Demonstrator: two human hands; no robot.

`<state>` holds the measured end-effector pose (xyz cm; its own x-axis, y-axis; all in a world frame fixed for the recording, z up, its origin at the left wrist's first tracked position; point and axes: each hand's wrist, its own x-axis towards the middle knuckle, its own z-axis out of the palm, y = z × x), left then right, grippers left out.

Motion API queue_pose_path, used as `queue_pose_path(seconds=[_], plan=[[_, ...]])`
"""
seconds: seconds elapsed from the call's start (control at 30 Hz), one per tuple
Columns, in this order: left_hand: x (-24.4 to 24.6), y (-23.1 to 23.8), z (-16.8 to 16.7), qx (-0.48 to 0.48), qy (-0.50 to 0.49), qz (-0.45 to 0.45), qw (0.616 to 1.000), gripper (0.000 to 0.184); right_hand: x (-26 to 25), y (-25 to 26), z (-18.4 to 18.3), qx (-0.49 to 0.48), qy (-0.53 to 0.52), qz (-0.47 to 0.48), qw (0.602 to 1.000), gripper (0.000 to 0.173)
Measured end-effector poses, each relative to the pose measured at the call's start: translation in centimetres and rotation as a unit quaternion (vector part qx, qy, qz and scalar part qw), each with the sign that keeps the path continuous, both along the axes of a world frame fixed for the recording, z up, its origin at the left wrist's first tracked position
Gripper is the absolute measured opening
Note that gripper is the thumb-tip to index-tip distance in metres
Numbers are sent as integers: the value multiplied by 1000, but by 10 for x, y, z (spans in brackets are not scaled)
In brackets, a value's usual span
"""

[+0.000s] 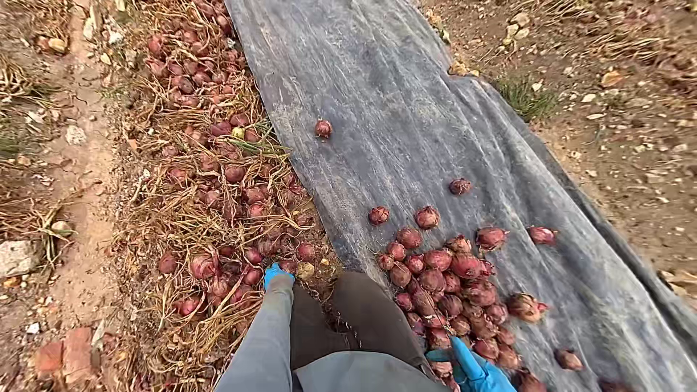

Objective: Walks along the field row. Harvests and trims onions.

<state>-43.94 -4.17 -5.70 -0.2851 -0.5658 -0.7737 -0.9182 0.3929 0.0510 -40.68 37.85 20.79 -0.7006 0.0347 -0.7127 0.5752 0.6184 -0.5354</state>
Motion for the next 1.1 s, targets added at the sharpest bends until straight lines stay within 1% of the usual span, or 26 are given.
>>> queue_pose_path(seconds=[0.07,0.1,0.17,0.23,0.27,0.3,0.4,0.43,0.47,0.5,0.53,0.57,0.6,0.63,0.67,0.7,0.73,0.77,0.8,0.83,0.87,0.9,0.97,1.0,1.03,1.1], plan=[[-1,-1,-7,8,-40,-18,999,102,-8,-4,-1,10,-17,13,1000,55],[0,-3,-6,20,-58,-23,998,101,-13,-8,1,21,-30,31,999,51],[2,-13,1,48,-53,-15,997,82,-27,-23,7,43,-47,49,997,46],[9,-22,15,66,-21,-27,997,69,-40,-30,6,37,-44,77,995,48],[15,-25,27,61,6,-25,998,64,-45,-34,3,21,-35,95,995,46],[21,-24,49,54,45,-9,998,60,-49,-42,1,2,-22,104,994,44],[46,-10,130,89,187,86,975,47,-60,-77,4,-90,-39,91,991,43],[59,-1,156,114,249,123,954,42,-64,-90,4,-117,-51,96,987,44],[73,11,180,145,324,160,921,35,-65,-103,2,-144,-67,102,982,45],[90,25,198,188,413,198,869,26,-64,-114,-1,-185,-86,109,973,48],[105,39,210,251,491,231,802,19,-60,-124,-5,-240,-105,121,958,51],[118,54,218,332,537,253,733,21,-54,-131,-8,-301,-117,141,936,52],[130,68,224,420,545,266,675,29,-46,-136,-7,-354,-122,164,913,53],[139,81,230,488,526,265,644,31,-38,-142,-2,-376,-114,190,900,52],[147,92,237,521,498,263,641,27,-31,-146,8,-361,-93,210,904,51],[155,100,244,517,475,250,667,21,-24,-148,16,-320,-58,226,918,53],[162,105,249,476,465,221,713,14,-20,-147,19,-264,-19,248,932,58],[167,107,254,402,457,170,775,13,-15,-146,17,-209,14,262,942,62],[170,106,261,299,421,86,852,17,-11,-144,11,-169,43,275,946,65],[169,102,273,199,342,-14,918,27,-7,-141,5,-138,60,295,944,66],[163,97,287,132,235,-92,959,38,-2,-136,1,-124,63,313,939,67],[157,90,294,77,142,-128,979,46,4,-130,-3,-123,57,326,936,65],[147,73,294,-19,37,-92,995,54,17,-113,-4,-154,39,301,940,60],[144,64,287,-59,19,-47,997,58,21,-103,-4,-167,25,275,946,60],[140,56,280,-83,30,-1,996,59,22,-94,-4,-169,-7,254,952,62],[133,51,275,-91,104,65,988,53,15,-82,-9,-141,-102,268,948,70]])
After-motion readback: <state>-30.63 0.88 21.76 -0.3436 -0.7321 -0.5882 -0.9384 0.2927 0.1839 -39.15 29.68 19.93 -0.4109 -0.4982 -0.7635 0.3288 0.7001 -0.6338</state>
